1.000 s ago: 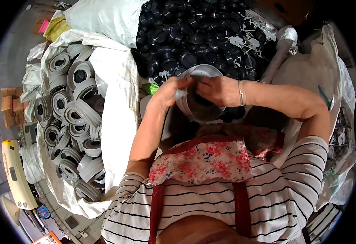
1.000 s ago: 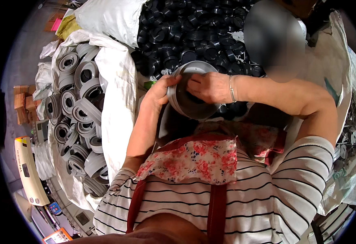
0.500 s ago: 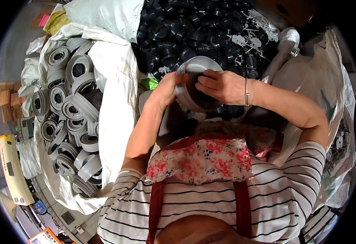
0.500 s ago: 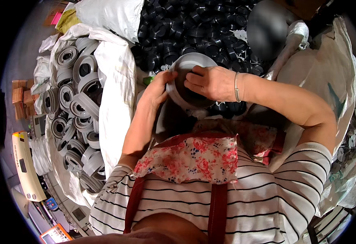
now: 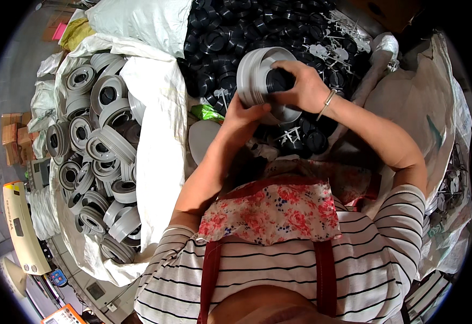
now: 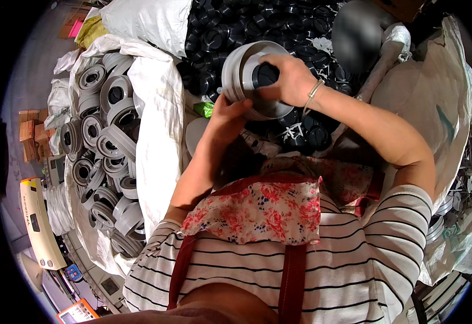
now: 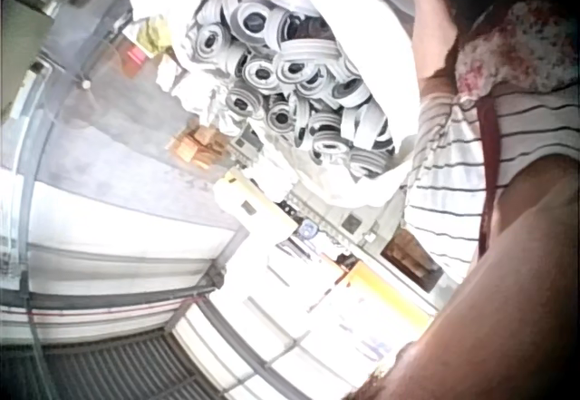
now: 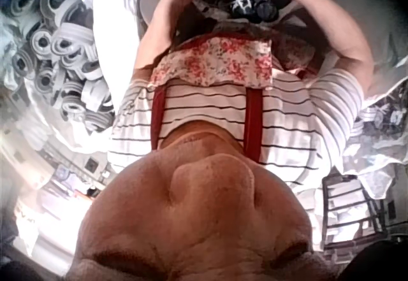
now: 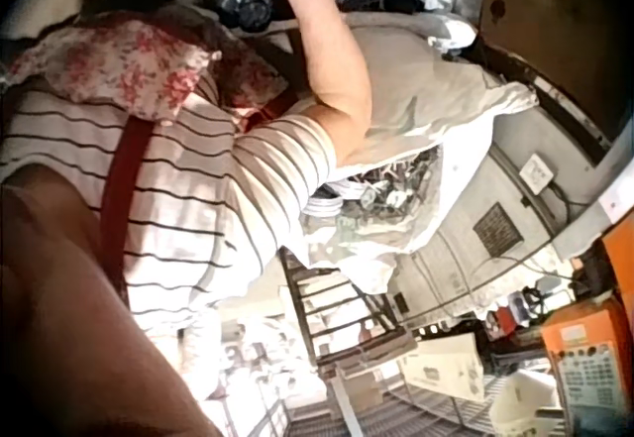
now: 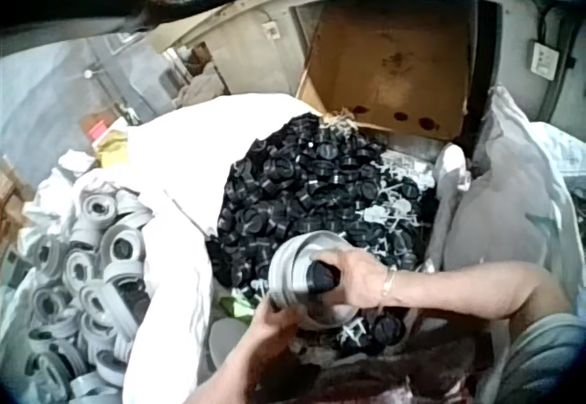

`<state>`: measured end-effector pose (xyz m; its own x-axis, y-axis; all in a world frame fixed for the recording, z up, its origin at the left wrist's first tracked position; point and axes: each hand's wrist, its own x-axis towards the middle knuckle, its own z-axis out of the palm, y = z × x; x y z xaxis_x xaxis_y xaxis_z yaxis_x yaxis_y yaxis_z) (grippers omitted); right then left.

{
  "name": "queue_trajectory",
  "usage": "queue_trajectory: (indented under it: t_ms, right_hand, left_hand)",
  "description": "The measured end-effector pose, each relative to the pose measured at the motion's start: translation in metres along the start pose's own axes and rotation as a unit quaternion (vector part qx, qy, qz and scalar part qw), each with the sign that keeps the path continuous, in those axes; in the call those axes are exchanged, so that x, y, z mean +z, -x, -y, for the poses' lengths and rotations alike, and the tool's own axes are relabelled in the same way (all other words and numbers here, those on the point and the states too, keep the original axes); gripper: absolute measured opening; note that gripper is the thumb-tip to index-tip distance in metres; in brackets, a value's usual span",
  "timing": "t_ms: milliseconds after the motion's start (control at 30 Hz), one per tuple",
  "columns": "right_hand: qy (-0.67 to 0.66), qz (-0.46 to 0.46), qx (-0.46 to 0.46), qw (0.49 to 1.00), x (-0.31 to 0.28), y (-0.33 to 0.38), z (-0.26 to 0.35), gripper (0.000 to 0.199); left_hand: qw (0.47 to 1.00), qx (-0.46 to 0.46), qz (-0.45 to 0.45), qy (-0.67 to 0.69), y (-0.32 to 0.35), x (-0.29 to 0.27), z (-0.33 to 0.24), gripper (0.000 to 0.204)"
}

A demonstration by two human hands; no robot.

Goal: The person repeatedly picks up white circular plastic components and black circular caps from large white sacks. They insert the black caps into the center of the white components by hand and place the assembled units into a pile. The process is continuous and repetitive throughout the clip.

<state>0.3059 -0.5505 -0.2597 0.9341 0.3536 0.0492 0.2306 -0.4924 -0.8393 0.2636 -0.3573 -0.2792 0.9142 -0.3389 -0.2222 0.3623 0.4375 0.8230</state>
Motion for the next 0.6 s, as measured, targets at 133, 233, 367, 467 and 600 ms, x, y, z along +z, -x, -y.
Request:
queue_trajectory:
  t_ms: [133, 233, 367, 467, 600]
  right_hand:
    - [-0.263, 0.068, 0.211, 0.939, 0.000, -0.011, -0.005, 0.060]
    - [-0.130, 0.015, 0.000, 0.991, 0.005, -0.009, -0.023, 0.065]
    - [-0.229, 0.169, 0.284, 0.915, -0.004, -0.014, -0.012, 0.077]
    - [-0.248, 0.165, 0.274, 0.915, -0.005, -0.013, -0.011, 0.074]
    - [-0.158, 0.078, 0.151, 0.973, 0.001, -0.009, -0.005, 0.050]
  left_hand:
    - [0.998, 0.053, 0.001, -0.045, -0.002, 0.004, 0.002, 0.053]
    - [0.997, 0.049, -0.030, -0.047, -0.002, -0.005, 0.009, 0.053]
    - [0.988, 0.071, -0.053, -0.128, -0.001, -0.002, 0.016, 0.052]
    - [0.991, 0.053, -0.060, -0.112, -0.001, 0.002, 0.013, 0.051]
    - [0.992, 0.056, -0.054, -0.104, 0.001, 0.003, 0.011, 0.051]
